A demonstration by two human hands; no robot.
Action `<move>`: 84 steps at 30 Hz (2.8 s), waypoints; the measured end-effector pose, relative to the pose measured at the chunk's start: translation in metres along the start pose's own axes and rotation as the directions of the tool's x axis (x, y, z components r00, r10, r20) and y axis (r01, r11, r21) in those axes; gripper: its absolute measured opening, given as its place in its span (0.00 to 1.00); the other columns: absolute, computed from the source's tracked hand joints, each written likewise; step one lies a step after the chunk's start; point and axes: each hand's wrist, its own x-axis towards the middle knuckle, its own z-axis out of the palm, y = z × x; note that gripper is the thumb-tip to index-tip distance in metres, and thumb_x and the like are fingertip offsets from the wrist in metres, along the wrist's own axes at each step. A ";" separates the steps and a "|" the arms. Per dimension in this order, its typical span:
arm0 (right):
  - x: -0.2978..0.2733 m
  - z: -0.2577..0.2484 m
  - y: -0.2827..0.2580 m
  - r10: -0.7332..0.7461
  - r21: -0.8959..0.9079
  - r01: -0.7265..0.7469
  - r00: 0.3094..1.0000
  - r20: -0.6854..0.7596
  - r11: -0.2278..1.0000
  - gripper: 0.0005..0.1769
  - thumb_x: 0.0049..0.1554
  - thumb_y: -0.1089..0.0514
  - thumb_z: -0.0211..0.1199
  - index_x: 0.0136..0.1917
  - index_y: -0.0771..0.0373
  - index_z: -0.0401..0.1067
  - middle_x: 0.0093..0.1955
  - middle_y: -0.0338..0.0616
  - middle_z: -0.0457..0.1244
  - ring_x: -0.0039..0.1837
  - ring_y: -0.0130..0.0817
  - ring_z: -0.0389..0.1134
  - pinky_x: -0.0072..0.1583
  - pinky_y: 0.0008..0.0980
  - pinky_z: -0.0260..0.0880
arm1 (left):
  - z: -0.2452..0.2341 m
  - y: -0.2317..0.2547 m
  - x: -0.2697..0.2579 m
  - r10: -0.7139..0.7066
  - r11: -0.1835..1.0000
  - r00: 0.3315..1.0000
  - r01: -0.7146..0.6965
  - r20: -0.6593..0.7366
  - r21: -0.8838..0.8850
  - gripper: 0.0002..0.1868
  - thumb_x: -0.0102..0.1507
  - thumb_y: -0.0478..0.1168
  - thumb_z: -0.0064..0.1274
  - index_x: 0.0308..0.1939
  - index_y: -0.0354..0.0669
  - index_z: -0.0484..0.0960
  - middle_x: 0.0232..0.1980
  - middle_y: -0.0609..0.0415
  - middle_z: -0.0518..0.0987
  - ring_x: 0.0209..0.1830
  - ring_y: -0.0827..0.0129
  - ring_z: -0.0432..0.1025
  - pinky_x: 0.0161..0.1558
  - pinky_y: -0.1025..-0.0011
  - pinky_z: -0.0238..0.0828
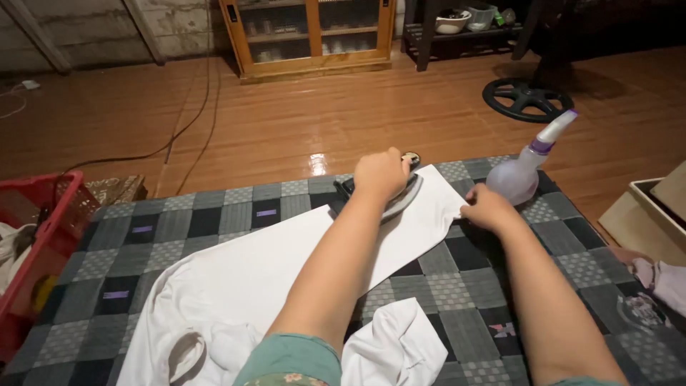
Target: Ironing and then folding a white shirt on a table.
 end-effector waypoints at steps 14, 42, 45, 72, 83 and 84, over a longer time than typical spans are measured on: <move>0.004 -0.020 0.022 0.024 0.637 -0.175 0.971 0.238 0.751 0.33 0.44 0.72 0.74 0.62 0.69 0.65 0.44 0.42 0.61 0.42 0.37 0.71 0.45 0.37 0.77 | 0.026 0.025 0.018 0.116 0.992 0.993 -0.115 0.020 -0.057 0.23 0.67 0.58 0.45 0.38 0.42 0.81 0.36 0.42 0.85 0.38 0.47 0.80 0.40 0.50 0.76; -0.013 -0.024 0.030 -0.132 0.796 -0.161 0.948 0.289 0.583 0.18 0.49 0.67 0.71 0.46 0.61 0.63 0.34 0.32 0.59 0.38 0.26 0.68 0.45 0.29 0.73 | 0.007 0.014 0.016 0.087 0.995 0.993 -0.084 0.073 -0.044 0.26 0.68 0.60 0.41 0.40 0.43 0.82 0.38 0.41 0.84 0.40 0.44 0.79 0.43 0.48 0.75; -0.016 -0.025 0.028 -0.151 0.810 -0.144 0.950 0.275 0.568 0.17 0.50 0.68 0.71 0.46 0.61 0.63 0.35 0.31 0.58 0.38 0.24 0.66 0.45 0.29 0.73 | -0.022 0.017 0.004 0.237 0.971 0.960 -0.230 0.152 -0.063 0.24 0.66 0.59 0.41 0.41 0.44 0.82 0.37 0.42 0.84 0.39 0.45 0.79 0.41 0.47 0.74; -0.012 -0.023 0.032 -0.178 0.814 -0.103 0.953 0.246 0.571 0.17 0.49 0.68 0.71 0.47 0.61 0.64 0.34 0.31 0.59 0.36 0.23 0.65 0.42 0.27 0.70 | 0.021 0.016 0.012 -0.043 0.999 0.999 0.044 0.033 -0.032 0.26 0.68 0.61 0.41 0.40 0.41 0.82 0.37 0.40 0.84 0.39 0.45 0.80 0.43 0.49 0.77; -0.009 -0.022 0.038 -0.208 0.796 -0.068 0.949 0.238 0.602 0.21 0.47 0.69 0.73 0.48 0.62 0.64 0.34 0.33 0.58 0.36 0.23 0.63 0.41 0.27 0.70 | 0.013 0.015 0.009 0.046 0.999 0.996 -0.044 0.080 -0.022 0.26 0.68 0.61 0.41 0.41 0.43 0.82 0.39 0.40 0.85 0.41 0.44 0.80 0.44 0.48 0.76; -0.008 -0.023 0.038 -0.214 0.771 -0.028 0.954 0.211 0.637 0.22 0.46 0.70 0.74 0.48 0.63 0.64 0.36 0.32 0.59 0.38 0.23 0.65 0.44 0.28 0.72 | 0.023 0.015 0.013 -0.031 0.999 0.998 0.032 0.053 -0.009 0.26 0.69 0.61 0.41 0.42 0.42 0.81 0.39 0.41 0.85 0.42 0.44 0.80 0.45 0.50 0.76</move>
